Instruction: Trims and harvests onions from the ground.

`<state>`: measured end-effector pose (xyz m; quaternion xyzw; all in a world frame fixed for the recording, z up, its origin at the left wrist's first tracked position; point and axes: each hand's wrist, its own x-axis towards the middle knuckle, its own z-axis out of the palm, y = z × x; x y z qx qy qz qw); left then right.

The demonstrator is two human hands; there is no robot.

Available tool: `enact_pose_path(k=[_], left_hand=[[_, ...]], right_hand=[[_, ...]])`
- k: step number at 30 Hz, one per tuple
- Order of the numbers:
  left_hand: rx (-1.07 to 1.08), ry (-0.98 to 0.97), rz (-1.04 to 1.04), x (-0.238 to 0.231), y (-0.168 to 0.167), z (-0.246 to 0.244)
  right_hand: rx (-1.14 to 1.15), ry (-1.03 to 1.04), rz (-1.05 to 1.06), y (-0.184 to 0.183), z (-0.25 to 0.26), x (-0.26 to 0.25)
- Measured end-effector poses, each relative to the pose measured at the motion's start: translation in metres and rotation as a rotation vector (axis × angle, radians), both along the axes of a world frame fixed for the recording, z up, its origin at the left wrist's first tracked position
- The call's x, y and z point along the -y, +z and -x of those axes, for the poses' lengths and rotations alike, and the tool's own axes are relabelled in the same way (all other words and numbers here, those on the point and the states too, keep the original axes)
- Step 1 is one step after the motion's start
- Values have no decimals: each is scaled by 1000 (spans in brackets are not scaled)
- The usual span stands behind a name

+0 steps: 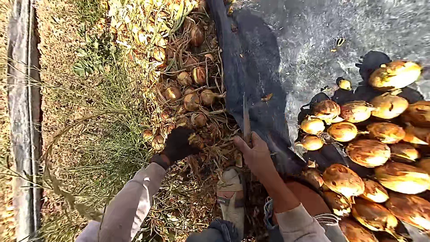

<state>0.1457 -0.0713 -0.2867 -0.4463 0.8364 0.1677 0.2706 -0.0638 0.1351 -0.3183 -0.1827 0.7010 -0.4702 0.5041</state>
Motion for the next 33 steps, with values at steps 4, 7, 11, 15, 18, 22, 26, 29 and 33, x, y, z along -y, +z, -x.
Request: enact_pose_path(k=[4,7,11,15,18,22,26,29,33], left_hand=[[-306,67,-280,-33,54,47],[-292,110,-376,-38,80,60],[-233,186,-601,-31,98,55],[-141,86,-576,-27,100,40],[-294,-85,-191,-19,106,30],[-488,-227,14,-31,105,26],[-373,-356,-202,-77,79,34],[-284,-364,-193,-75,68,38],[-102,-70,96,-18,63,33]], right_hand=[[61,233,-51,-2,-20,8],[101,201,120,-7,-21,3],[216,153,282,-6,-16,3],[283,185,276,5,-22,1],[235,172,287,7,-22,-1],[202,194,106,-5,-25,-2],[207,113,204,2,-45,-4],[54,119,253,-1,-50,-5],[5,-164,368,-8,-24,-8]])
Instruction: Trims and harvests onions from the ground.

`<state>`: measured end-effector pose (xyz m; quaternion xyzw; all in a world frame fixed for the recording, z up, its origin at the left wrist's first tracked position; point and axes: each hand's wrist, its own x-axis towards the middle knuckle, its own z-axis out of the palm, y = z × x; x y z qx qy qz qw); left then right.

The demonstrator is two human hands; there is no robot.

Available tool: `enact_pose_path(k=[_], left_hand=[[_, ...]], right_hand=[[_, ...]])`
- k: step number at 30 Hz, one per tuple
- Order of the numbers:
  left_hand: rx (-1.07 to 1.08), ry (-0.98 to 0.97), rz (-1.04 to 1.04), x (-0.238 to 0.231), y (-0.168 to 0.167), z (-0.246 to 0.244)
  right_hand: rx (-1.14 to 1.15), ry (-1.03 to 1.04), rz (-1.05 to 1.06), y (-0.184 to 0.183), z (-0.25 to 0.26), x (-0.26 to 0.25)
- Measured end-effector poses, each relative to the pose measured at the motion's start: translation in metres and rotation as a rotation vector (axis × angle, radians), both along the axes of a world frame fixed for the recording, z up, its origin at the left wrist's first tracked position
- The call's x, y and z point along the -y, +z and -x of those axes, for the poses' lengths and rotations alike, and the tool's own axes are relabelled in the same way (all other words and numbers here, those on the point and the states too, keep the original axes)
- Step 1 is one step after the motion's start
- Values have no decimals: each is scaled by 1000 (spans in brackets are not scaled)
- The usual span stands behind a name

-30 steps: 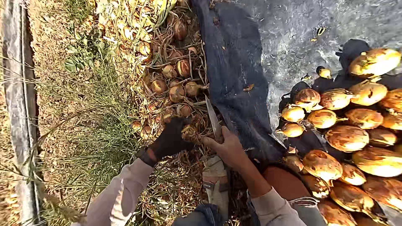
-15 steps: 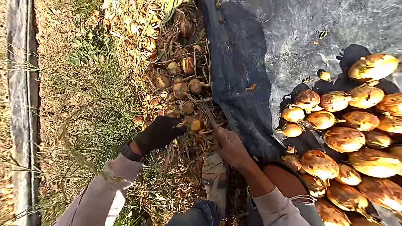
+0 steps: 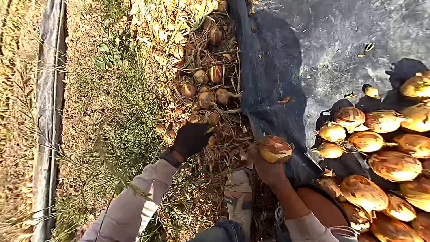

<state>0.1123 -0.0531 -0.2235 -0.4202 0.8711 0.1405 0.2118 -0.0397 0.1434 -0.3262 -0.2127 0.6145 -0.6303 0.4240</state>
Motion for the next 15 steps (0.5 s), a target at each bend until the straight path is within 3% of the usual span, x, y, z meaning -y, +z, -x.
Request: enact_pose_path(k=[4,6,7,8,10,11,13,15], left_hand=[[355,330,100,55,-33,-56],[488,438,-52,52,-38,-76],[541,509,-241,51,-34,-77],[498,528,-331,50,-42,-87],[212,495,-271,43,-78,-119],[147,512,-280,40,-76,-114],[29,490,-269,25,-50,-86],[-125,334,-311,9,-20,-61]], right_hand=[[123,-429,122,-13,55,-4],[115,-510,221,-17,70,-8],[131,-507,235,-17,69,-7],[149,-472,210,-16,63,-5],[156,-336,58,-16,46,0],[133,-241,-29,-14,39,3],[106,-53,-189,-11,27,9],[110,107,-300,-8,18,13]])
